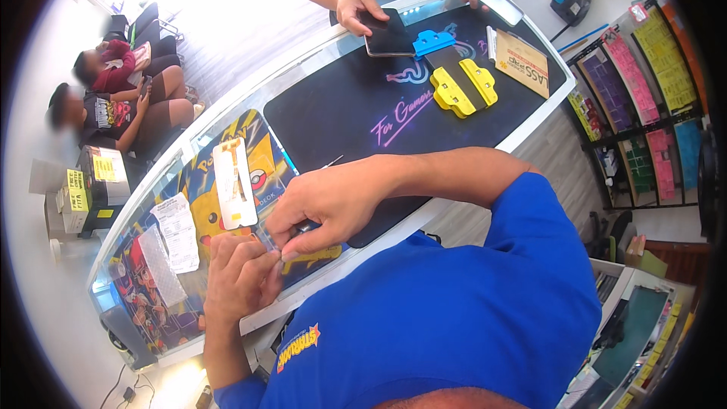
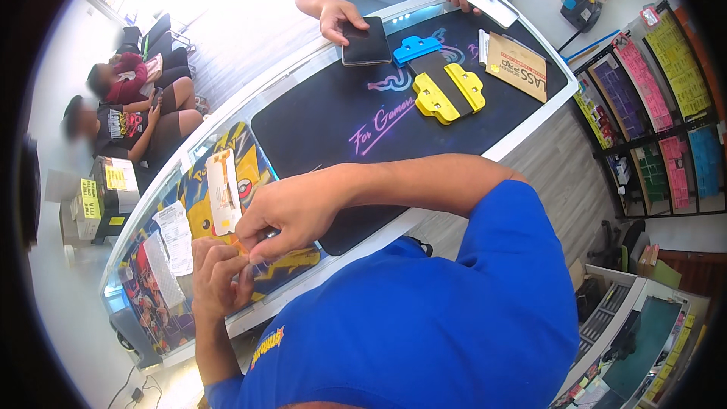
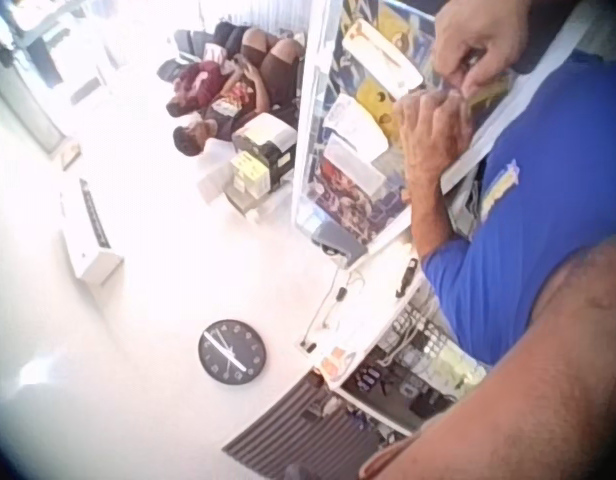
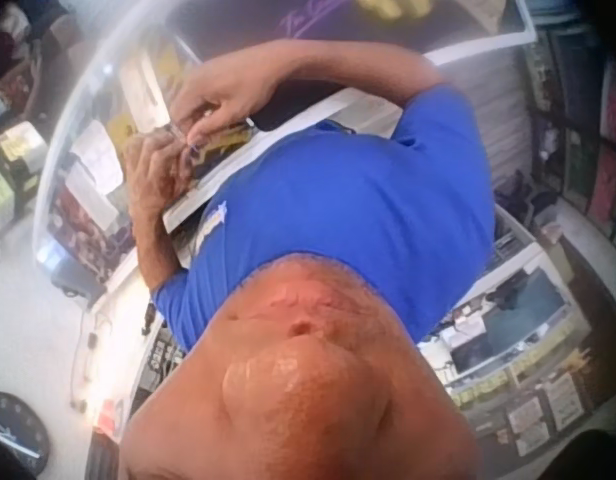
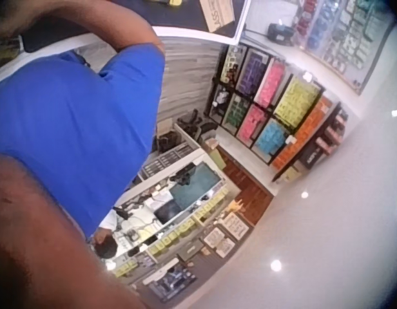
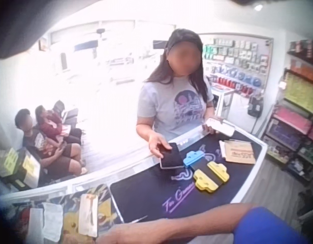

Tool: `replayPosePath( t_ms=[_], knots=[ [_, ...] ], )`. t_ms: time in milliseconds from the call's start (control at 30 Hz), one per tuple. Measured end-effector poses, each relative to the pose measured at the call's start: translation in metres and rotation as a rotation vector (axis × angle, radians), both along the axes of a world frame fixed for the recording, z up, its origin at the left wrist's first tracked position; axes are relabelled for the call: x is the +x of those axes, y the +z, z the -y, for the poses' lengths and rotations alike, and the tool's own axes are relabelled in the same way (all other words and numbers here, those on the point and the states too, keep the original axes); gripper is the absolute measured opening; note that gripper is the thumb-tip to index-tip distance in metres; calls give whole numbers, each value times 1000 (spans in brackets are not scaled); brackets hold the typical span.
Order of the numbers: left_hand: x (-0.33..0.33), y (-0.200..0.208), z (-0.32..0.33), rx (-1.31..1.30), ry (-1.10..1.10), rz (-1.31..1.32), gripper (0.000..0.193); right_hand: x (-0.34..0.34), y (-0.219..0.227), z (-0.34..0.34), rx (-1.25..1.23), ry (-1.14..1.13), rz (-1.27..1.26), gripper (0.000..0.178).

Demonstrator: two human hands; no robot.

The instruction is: The person uses a soldering iron to work on the internal components of a smartphone, then connects a charging cable to test the device. The person also handles a second smartphone, inspecting its exterior and ports before placing it on the counter.

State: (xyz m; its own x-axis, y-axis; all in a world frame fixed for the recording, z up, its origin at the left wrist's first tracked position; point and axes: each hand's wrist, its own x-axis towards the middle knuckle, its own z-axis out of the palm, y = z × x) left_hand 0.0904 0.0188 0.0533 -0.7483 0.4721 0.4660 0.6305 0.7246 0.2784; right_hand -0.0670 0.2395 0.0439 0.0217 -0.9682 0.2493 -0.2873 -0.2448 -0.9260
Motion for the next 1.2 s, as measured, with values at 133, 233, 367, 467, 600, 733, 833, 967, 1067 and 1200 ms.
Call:
replayPosePath(
  t_ms=[133, 233, 367, 467, 600, 733, 833, 967, 1067, 1200],
  knots=[
    [15, -15, -11, 375, 62, 234, 11, 6, 12, 1, -29, 55, -42, 21],
    [29, -35, -26, 801, 180, 487, 30, 12, 8, 0, -208, -70, -239, 24],
    [35, -35, -27, 934, 245, 649, 39, 23, 19, -12, -60, -224, -428, 26],
    [34, -24, -25, 777, 198, 593, 31, 31, 28, -14, 43, -192, -481, 26],
    [41, -8, -26, 629, 225, 671, 23, 44, 31, -12, 85, -163, -623, 26],
    [46, -9, -21, 471, 159, 687, 21, 52, 20, -10, 46, -91, -684, 25],
    [55, -14, -14, 530, 57, 786, 21, 60, 22, -11, 1, -36, -619, 24],
    [64, -13, -16, 638, -64, 848, 19, 69, 19, -14, -34, 19, -562, 23],
    [65, -8, -15, 626, -160, 798, 17, 73, 34, -10, 37, 81, -534, 21],
    [65, -8, -7, 630, -268, 739, 13, 79, 38, -6, 31, 66, -358, 19]
  ],
)
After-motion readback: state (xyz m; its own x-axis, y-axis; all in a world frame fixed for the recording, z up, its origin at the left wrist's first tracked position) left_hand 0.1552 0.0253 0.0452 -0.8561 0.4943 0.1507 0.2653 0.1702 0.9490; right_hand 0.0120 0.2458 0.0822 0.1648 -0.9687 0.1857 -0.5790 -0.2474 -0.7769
